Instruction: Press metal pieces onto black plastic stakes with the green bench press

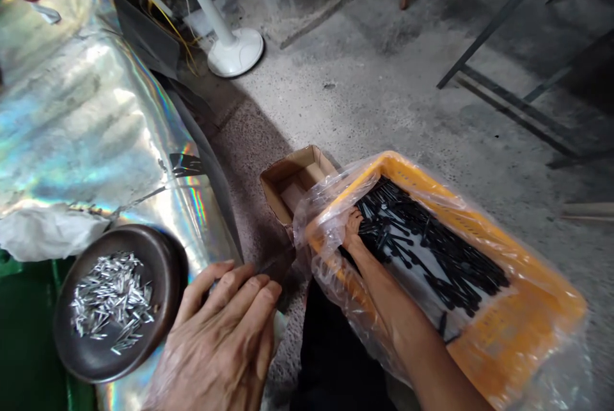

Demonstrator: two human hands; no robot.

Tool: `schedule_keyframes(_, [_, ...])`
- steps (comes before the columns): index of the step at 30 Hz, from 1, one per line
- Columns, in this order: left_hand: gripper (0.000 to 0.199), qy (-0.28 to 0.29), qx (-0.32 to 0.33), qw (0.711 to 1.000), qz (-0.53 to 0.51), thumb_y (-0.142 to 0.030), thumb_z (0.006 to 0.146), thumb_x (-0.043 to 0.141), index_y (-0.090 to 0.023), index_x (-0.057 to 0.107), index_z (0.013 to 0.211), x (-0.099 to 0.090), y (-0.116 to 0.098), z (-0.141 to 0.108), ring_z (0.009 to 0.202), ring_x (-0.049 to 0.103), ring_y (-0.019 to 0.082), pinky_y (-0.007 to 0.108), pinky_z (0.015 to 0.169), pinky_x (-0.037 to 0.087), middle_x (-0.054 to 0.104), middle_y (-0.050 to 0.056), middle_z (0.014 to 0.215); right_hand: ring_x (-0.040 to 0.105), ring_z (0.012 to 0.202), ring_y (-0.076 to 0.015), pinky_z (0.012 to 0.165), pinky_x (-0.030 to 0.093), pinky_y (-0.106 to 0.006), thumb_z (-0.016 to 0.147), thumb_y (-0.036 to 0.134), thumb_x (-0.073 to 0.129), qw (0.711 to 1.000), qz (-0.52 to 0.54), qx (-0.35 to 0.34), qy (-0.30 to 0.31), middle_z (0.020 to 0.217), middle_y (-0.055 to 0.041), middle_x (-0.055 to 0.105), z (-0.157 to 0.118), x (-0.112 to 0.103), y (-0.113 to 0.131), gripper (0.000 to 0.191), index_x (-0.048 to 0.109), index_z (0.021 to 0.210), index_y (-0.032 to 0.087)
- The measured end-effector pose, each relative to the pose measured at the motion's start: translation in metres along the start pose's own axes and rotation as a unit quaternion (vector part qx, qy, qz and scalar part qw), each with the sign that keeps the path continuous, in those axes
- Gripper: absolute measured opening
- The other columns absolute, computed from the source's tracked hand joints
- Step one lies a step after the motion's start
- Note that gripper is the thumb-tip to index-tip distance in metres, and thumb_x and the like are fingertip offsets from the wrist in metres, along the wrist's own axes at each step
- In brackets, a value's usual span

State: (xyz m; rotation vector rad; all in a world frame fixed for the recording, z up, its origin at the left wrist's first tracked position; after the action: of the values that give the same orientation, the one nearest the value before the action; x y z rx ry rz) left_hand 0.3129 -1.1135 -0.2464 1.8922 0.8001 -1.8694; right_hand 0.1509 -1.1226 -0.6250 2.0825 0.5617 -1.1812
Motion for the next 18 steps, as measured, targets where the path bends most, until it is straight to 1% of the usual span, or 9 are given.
schedule_keyframes(3, [0.031,-0.006,0.003,1.000,0.006,-0.015,0.086,0.033,-0.024,0.060,0.099,-0.002,-0.001,0.003,0.095,0.060,0.022,0.046,0.097,0.037,0.069,0.003,0.091,0.044,0.117,-0.0308,0.096,0.038,-0.054,0.091,0.023,0.059,1.000,0.005,-0.001,-0.002,0.133,-0.0117,0.043,-0.004,0.000,0.000,0.034,0.051,0.124,0.017])
schedule_keyframes(7, [0.023,-0.031,0.023,0.999,0.018,-0.016,0.086,0.039,-0.021,0.060,0.095,-0.010,-0.005,0.008,0.090,0.060,0.021,0.042,0.093,0.037,0.069,0.002,0.089,0.042,0.119,-0.0315,0.097,0.036,-0.055,0.091,0.023,0.060,1.000,0.007,-0.003,-0.003,0.134,-0.0119,0.042,-0.006,0.000,0.004,0.035,0.051,0.125,0.016])
schedule_keyframes(10, [0.021,-0.044,0.037,0.998,0.027,-0.015,0.084,0.041,-0.019,0.060,0.093,-0.015,-0.008,0.012,0.087,0.060,0.020,0.041,0.089,0.036,0.070,0.002,0.087,0.043,0.119,-0.0317,0.097,0.036,-0.056,0.091,0.023,0.060,1.000,0.011,-0.011,0.004,0.133,-0.0117,0.043,-0.007,-0.003,0.008,0.035,0.051,0.124,0.016])
schedule_keyframes(15, [0.023,-0.044,0.036,0.998,0.023,-0.015,0.084,0.041,-0.021,0.061,0.091,-0.016,-0.006,0.014,0.084,0.061,0.020,0.040,0.085,0.036,0.071,0.001,0.084,0.045,0.116,-0.0295,0.096,0.038,-0.054,0.091,0.022,0.059,0.996,0.044,-0.065,0.042,0.131,-0.0104,0.046,-0.026,-0.012,0.010,0.030,0.054,0.120,0.018])
schedule_keyframes(18, [0.024,-0.043,0.045,0.998,0.029,-0.015,0.083,0.041,-0.022,0.062,0.092,-0.016,-0.006,0.014,0.085,0.061,0.020,0.039,0.085,0.036,0.071,0.001,0.085,0.049,0.112,-0.0278,0.093,0.042,-0.051,0.092,0.023,0.059,0.990,0.074,-0.093,0.070,0.128,-0.0100,0.049,-0.028,-0.014,0.009,0.027,0.056,0.118,0.018])
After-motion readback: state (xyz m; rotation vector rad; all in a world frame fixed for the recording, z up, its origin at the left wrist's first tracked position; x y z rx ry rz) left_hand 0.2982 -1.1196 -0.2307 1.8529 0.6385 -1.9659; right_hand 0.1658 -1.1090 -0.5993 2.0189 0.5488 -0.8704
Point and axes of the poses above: each hand's wrist, its own z-axis towards the middle knuckle, its own x-axis out of the palm, y = z × x, the point moved 8 cm from there along z, towards the middle knuckle
